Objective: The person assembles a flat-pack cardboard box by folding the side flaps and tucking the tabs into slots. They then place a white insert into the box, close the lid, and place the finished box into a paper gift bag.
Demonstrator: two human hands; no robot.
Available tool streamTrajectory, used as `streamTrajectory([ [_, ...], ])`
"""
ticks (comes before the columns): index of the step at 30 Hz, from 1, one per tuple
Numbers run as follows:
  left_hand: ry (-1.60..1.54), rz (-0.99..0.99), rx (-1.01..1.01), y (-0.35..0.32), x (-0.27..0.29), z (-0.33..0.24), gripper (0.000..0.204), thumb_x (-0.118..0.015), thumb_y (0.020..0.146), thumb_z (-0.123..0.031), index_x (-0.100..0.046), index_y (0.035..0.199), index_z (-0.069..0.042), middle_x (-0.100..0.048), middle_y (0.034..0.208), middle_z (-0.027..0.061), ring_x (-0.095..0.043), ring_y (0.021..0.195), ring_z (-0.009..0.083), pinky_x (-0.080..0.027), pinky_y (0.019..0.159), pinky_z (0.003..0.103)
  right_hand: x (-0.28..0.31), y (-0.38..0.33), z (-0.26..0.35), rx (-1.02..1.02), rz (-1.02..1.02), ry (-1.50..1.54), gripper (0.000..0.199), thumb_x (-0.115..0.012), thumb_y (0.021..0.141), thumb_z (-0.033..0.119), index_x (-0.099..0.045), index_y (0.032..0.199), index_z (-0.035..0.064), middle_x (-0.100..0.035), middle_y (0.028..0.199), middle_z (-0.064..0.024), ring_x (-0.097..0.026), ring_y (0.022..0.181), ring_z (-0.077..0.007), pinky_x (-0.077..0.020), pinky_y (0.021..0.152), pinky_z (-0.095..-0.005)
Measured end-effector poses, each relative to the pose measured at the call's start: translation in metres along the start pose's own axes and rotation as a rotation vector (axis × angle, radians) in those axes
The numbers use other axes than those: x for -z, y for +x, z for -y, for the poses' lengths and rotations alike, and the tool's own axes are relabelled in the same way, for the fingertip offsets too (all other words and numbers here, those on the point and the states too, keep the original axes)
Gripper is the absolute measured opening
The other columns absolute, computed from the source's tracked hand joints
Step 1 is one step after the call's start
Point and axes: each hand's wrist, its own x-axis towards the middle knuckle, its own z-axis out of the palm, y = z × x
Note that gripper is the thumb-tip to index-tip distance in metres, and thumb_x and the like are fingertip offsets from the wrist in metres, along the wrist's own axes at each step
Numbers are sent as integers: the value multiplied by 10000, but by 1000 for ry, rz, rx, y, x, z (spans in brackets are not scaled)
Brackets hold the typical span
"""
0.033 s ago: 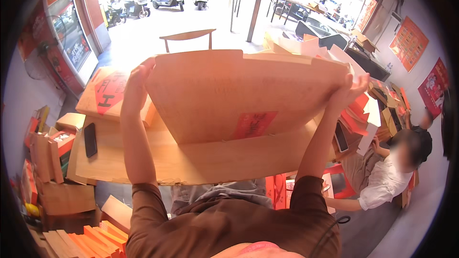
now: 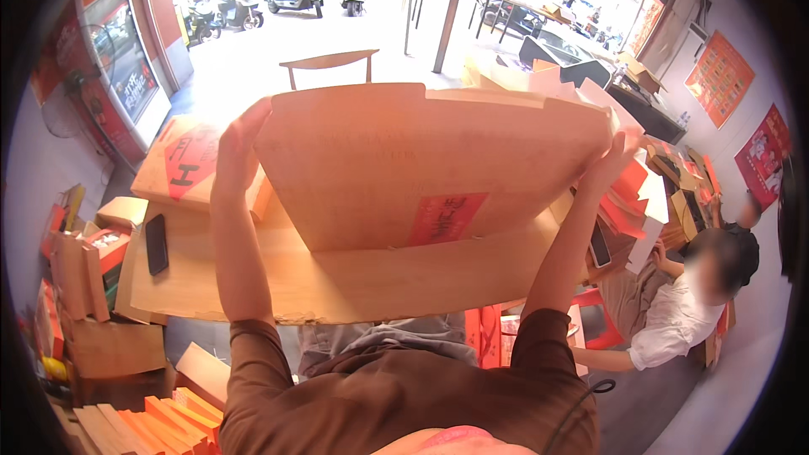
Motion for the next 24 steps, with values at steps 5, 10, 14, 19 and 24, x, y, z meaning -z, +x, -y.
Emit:
streamTrajectory([
  [5, 424, 52, 61, -1, -20, -6, 943, -926, 788, -225, -468, 1598, -72, -574, 1521, 39, -545, 1409, 210, -490, 1100, 393, 72, 15, -90, -645, 359, 601, 804, -660, 1039, 519, -393, 1629, 41, -508, 1607, -123, -465, 1502, -292, -411, 1213, -427],
  [10, 863, -459, -120, 22, -40, 19, 961, -953, 782, -244, -466, 1594, -80, -533, 1568, 93, -585, 1388, 271, -528, 1075, 415, 129, -9, -129, -139, 608, 336, 1041, -873, 838, 513, -394, 1611, 6, -510, 1568, -119, -501, 1453, -275, -441, 1193, -453],
  [14, 1383, -338, 60, 21, -90, 46, 799, -833, 954, -366, -455, 1593, -71, -624, 1399, 145, -671, 1146, 286, -579, 893, 399, 82, -97, -6, 0, 289, 96, 1099, -1019, 697, 287, -409, 1568, 10, -526, 1501, -126, -543, 1379, -261, -449, 1163, -431],
  [19, 654, 151, 230, -10, -173, 48, 1115, -801, 968, -485, -81, 1739, -123, -447, 1627, 215, -530, 1439, 357, -528, 1082, 486, 37, -184, 54, 117, 292, 66, 1060, -981, 743, 93, -342, 1582, -6, -499, 1533, -148, -539, 1388, -265, -457, 1161, -414],
  [24, 244, 167, 115, -29, -211, 40, 1275, -904, 823, -450, -88, 1711, -36, -435, 1612, 253, -491, 1478, 382, -440, 1195, 508, -11, -248, 100, 400, 701, 84, 879, -851, 872, 64, -322, 1569, -15, -446, 1599, -202, -501, 1447, -338, -426, 1200, -458],
])
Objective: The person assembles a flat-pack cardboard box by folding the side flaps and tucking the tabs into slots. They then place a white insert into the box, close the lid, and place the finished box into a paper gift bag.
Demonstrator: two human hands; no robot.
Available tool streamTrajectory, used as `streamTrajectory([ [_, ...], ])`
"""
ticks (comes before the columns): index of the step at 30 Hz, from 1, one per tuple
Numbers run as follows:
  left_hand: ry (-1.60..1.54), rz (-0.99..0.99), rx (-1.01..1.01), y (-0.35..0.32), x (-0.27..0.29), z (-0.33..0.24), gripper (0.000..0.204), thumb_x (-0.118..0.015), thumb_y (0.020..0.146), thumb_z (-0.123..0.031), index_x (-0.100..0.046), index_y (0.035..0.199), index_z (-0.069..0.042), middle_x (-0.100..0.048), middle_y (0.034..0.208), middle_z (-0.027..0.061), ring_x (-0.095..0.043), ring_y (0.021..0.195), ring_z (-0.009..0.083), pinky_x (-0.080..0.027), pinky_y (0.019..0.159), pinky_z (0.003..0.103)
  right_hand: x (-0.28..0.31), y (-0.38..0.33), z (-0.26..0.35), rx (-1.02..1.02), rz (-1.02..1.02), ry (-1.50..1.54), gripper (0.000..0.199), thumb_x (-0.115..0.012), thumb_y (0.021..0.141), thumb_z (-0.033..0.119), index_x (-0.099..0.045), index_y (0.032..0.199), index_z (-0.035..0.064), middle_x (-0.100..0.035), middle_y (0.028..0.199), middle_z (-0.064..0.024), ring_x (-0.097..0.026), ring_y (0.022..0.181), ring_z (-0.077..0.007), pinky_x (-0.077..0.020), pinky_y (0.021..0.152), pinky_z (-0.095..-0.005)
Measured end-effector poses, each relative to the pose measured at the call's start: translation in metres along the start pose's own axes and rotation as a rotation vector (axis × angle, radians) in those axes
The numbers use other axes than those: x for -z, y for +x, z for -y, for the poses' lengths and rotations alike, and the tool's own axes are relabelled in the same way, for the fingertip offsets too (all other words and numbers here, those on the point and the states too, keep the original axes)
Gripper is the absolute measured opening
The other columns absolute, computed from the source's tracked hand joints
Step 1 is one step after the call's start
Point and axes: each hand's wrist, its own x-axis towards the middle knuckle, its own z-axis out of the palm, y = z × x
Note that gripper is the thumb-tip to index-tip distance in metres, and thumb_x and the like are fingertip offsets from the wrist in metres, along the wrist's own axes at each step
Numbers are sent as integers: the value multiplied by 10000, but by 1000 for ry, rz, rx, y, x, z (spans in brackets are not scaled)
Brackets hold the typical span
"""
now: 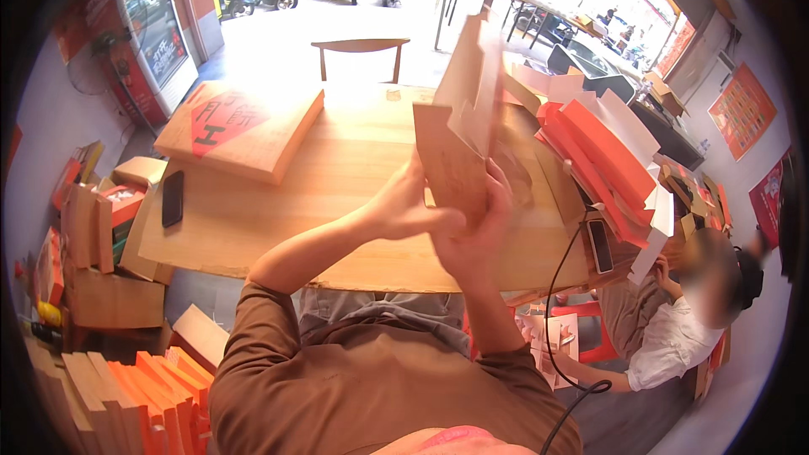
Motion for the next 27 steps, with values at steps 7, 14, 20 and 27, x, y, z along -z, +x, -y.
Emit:
streamTrajectory([
  [7, -190, -396, -18, 2, 47, 12, 1075, -916, 809, -127, -241, 1645, -84, -644, 1317, 109, -653, 1104, 156, -569, 869, 335, -42, -6, 25, -171, 342, 288, 1078, -822, 872, 190, -151, 1676, -64, -324, 1664, -307, -342, 1562, -452, -308, 1278, -497],
  [14, -33, -506, -193, -24, 124, 11, 1081, -860, 841, -36, -196, 1684, -161, -592, 1449, 168, -668, 1223, 248, -608, 919, 349, 20, 35, -44, -186, -77, 69, 889, -848, 909, 192, -365, 1622, -28, -394, 1650, -203, -346, 1571, -341, -325, 1265, -487],
  [20, -238, -556, -277, -35, 179, 24, 1034, -729, 886, -48, -118, 1705, -209, -530, 1524, 176, -597, 1352, 301, -580, 1022, 446, 110, 106, -200, -464, -303, 157, 807, -657, 1060, 422, -307, 1668, 23, -354, 1700, -167, -342, 1587, -306, -284, 1290, -459],
  [27, -277, -494, -262, -6, 228, 62, 761, -689, 922, -107, -381, 1616, -67, -570, 1486, 117, -572, 1365, 244, -476, 1139, 386, 88, 151, -258, -705, -117, 455, 751, -417, 1120, 631, -395, 1669, 119, -441, 1685, -104, -393, 1562, -269, -310, 1258, -463],
])
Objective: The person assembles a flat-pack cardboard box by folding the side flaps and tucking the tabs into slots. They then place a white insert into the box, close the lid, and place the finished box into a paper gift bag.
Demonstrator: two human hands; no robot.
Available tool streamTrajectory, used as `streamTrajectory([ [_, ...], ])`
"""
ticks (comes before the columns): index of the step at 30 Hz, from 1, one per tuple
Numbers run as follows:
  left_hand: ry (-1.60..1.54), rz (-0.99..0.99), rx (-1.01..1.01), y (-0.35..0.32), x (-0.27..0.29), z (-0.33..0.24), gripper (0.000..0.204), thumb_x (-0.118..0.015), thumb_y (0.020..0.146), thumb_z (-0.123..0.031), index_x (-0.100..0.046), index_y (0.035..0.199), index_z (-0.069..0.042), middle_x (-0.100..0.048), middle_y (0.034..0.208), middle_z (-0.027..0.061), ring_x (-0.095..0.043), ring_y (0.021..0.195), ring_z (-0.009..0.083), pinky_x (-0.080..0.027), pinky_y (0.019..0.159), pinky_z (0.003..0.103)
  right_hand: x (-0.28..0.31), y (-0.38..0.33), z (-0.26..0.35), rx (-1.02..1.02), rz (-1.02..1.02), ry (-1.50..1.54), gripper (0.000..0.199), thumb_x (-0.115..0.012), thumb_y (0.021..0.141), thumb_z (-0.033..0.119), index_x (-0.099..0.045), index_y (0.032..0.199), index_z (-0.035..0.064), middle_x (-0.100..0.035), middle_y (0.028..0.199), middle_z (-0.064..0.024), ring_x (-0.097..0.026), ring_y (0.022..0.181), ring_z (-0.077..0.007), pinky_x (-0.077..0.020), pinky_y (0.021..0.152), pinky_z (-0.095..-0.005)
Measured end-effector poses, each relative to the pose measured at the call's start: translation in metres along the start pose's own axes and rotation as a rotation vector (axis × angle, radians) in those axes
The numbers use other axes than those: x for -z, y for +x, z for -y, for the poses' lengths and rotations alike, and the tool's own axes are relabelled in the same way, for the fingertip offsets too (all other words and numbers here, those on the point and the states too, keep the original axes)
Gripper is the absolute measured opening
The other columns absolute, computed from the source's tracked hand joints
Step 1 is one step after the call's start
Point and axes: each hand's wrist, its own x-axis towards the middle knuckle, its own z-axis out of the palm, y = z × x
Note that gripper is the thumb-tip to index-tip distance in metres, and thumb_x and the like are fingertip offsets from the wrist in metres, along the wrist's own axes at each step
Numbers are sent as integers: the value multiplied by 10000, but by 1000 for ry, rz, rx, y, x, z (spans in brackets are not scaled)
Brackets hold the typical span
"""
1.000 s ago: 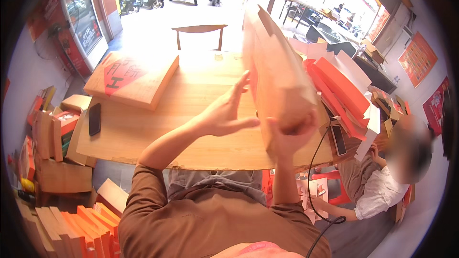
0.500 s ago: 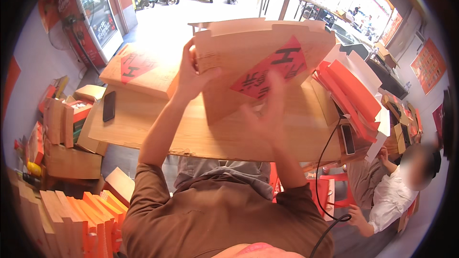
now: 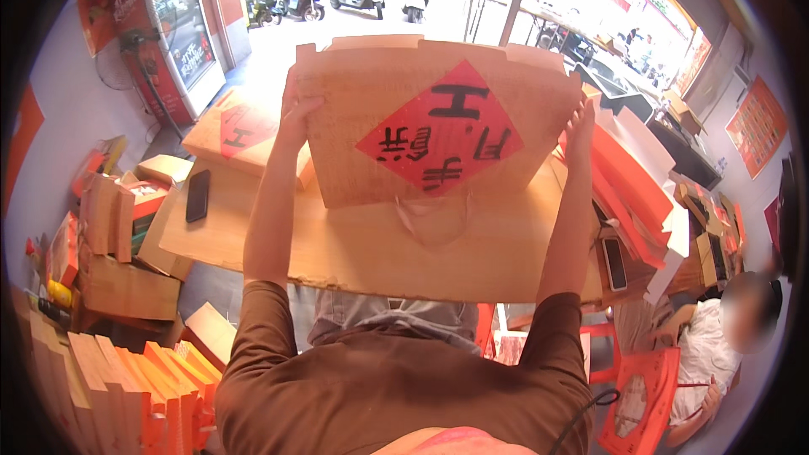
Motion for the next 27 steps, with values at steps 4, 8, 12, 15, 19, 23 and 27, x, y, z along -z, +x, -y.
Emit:
streamTrajectory([
  [4, 284, 1, -79, 29, 15, 14, 748, -744, 921, -184, -430, 1588, -57, -589, 1424, 70, -563, 1327, 212, -472, 1118, 375, 19, 34, -22, 93, -114, 13, 686, -405, 1147, 581, -479, 1616, 86, -488, 1643, -104, -466, 1501, -262, -357, 1235, -416],
  [8, 294, -163, -41, 20, 15, 24, 718, -742, 936, -270, -471, 1550, -14, -601, 1399, 55, -568, 1310, 196, -484, 1100, 363, 25, 16, -33, 93, -159, -116, 640, -430, 1152, 549, -514, 1565, 68, -477, 1652, -97, -455, 1504, -242, -384, 1205, -388],
  [12, 231, -88, 81, -2, 47, 6, 846, -737, 929, -384, -416, 1597, 23, -585, 1501, 115, -578, 1367, 229, -492, 1118, 373, 13, 3, -19, 107, -149, 81, 520, -458, 1148, 470, -534, 1478, 75, -558, 1536, -82, -500, 1435, -232, -413, 1163, -399],
  [15, 250, 6, 70, 1, 20, -26, 1106, -766, 833, -531, -323, 1629, 97, -544, 1561, 162, -549, 1416, 247, -427, 1185, 368, 14, 1, -7, 267, -30, 123, 441, -491, 1132, 417, -526, 1413, 80, -632, 1382, -69, -574, 1319, -218, -455, 1097, -396],
  [19, 150, 129, 37, 7, 19, -24, 1167, -821, 765, -524, -332, 1620, 102, -523, 1553, 179, -563, 1402, 275, -455, 1167, 396, 26, 5, -9, 142, -60, 141, 400, -537, 1109, 383, -540, 1370, 80, -652, 1275, -52, -629, 1197, -186, -489, 1016, -366],
  [23, 129, 142, 32, 4, 28, -20, 1210, -830, 707, -586, -360, 1613, 62, -497, 1584, 188, -517, 1444, 300, -418, 1198, 422, 31, -2, -14, 212, -116, 140, 387, -548, 1084, 362, -573, 1339, 73, -649, 1290, -63, -634, 1186, -177, -501, 996, -364],
  [27, -293, 330, -35, -7, 96, -13, 932, -762, 898, -535, -432, 1596, -14, -545, 1552, 144, -579, 1380, 261, -485, 1145, 419, 14, -29, 30, 234, -59, 27, 486, -557, 1034, 363, -588, 1394, 37, -645, 1332, -91, -629, 1233, -218, -503, 1048, -392],
])
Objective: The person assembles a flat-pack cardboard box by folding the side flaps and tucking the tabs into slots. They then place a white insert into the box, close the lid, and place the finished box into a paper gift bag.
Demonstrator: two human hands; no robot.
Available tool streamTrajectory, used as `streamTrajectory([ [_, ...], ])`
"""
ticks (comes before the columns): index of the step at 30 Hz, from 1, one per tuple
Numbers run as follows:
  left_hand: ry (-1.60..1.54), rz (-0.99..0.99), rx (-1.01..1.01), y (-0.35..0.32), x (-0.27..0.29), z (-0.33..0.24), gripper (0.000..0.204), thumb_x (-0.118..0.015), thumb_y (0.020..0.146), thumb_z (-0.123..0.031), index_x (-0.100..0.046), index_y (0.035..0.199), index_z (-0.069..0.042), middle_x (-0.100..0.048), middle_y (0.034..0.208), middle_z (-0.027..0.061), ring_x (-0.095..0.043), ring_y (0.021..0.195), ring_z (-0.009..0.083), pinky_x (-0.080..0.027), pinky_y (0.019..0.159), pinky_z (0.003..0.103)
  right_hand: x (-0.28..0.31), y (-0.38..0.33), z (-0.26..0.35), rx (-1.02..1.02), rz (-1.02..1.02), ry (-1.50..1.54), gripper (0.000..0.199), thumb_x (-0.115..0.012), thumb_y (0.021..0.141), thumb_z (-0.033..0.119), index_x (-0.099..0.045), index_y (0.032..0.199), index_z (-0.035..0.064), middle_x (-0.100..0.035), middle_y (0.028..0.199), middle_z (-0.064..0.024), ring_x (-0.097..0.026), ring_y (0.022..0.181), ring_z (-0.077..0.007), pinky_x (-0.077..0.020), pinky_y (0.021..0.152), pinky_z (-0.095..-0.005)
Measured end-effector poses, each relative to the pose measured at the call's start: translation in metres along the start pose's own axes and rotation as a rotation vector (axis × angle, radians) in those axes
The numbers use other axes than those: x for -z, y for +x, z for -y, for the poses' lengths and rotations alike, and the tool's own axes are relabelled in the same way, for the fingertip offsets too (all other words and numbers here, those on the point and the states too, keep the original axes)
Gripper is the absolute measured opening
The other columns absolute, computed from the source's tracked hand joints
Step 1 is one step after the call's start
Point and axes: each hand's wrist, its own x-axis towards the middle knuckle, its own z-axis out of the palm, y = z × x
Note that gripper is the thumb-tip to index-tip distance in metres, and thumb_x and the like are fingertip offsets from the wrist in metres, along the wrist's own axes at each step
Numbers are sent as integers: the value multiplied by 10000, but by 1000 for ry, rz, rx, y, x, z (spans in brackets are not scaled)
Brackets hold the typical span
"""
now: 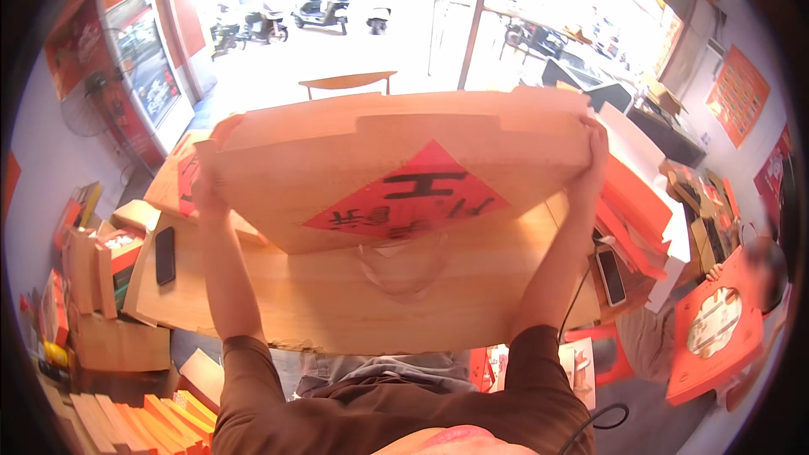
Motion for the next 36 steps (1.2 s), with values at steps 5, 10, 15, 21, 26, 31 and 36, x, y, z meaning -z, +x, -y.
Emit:
streamTrajectory([
  [5, 389, -213, 219, 35, -59, 5, 566, -571, 1060, -387, -575, 1472, 1, -671, 1391, 157, -665, 1199, 224, -539, 1010, 370, 46, -9, 20, -65, 185, 71, 653, -603, 961, 383, -567, 1469, -26, -624, 1424, -156, -610, 1346, -283, -479, 1147, -409],
  [10, 48, -265, 145, 51, -132, -24, 579, -533, 1078, -437, -610, 1411, 30, -637, 1439, 193, -639, 1288, 281, -497, 1097, 396, 52, -7, 13, -26, 180, -95, 642, -520, 1021, 423, -562, 1476, -27, -627, 1448, -173, -606, 1361, -292, -471, 1158, -418],
  [15, 259, -90, -51, 47, -112, -22, 709, -458, 1079, -577, -689, 1261, 68, -576, 1484, 247, -609, 1297, 317, -466, 1118, 457, 33, -12, 30, -106, 118, 32, 600, -375, 1132, 445, -561, 1491, 0, -600, 1514, -162, -571, 1406, -282, -433, 1188, -416],
  [21, 446, 57, -129, 48, -121, -28, 908, -399, 1030, -728, -780, 1062, 96, -524, 1512, 318, -559, 1335, 398, -389, 1172, 533, -8, -20, 45, -63, 131, -191, 611, -422, 1112, 456, -556, 1519, 21, -577, 1530, -146, -531, 1440, -269, -388, 1209, -409],
  [26, 421, 246, -321, 52, -124, -29, 981, -338, 1000, -805, -782, 1121, 61, -480, 1497, 373, -513, 1375, 441, -413, 1140, 568, -3, -18, 40, -37, 158, -170, 626, -438, 1096, 484, -567, 1507, 30, -572, 1531, -142, -522, 1444, -265, -379, 1210, -405],
  [31, 395, 188, 14, 44, -140, -39, 963, -481, 939, -810, -766, 1192, 74, -590, 1446, 252, -584, 1332, 334, -415, 1146, 458, 4, -20, 36, -31, 124, -156, 628, -438, 1096, 486, -575, 1499, 24, -577, 1525, -144, -540, 1427, -270, -409, 1195, -408],
  [36, 689, 27, 174, 53, -143, -56, 689, -549, 936, -504, -740, 1285, 59, -678, 1340, 170, -640, 1247, 246, -463, 1086, 357, 18, -18, 39, -172, 170, -4, 614, -434, 1089, 441, -585, 1480, -7, -580, 1516, -159, -558, 1412, -284, -419, 1198, -412],
])
